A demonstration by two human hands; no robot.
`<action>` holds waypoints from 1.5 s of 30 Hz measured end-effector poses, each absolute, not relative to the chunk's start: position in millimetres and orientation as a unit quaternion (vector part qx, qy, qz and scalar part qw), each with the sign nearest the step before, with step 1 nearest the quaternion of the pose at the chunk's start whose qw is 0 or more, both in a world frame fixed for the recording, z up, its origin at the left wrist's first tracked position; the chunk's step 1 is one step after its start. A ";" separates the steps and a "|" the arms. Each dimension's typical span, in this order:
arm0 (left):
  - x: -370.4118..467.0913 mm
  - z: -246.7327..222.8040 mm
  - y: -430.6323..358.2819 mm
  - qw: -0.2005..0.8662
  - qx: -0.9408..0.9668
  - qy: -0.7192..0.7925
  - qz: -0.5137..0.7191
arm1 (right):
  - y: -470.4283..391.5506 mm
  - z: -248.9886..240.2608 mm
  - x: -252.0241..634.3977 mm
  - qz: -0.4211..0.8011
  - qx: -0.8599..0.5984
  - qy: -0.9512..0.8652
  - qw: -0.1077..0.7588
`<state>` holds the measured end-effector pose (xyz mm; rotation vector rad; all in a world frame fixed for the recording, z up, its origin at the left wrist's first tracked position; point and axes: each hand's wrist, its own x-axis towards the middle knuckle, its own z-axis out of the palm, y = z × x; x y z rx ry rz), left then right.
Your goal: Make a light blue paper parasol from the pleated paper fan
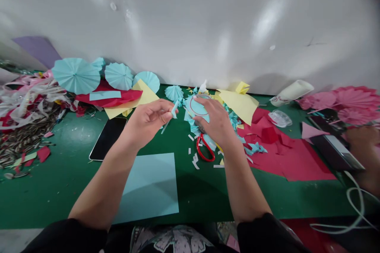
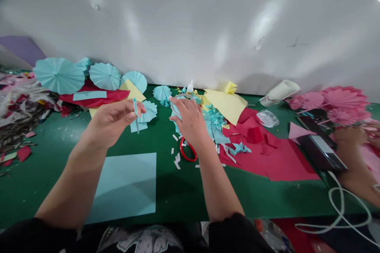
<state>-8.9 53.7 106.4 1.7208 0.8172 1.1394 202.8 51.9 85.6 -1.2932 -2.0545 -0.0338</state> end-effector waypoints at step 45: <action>19.6 108.4 22.0 0.009 0.756 0.394 0.522 | 34.3 94.2 178.4 0.104 -0.458 -0.639 0.609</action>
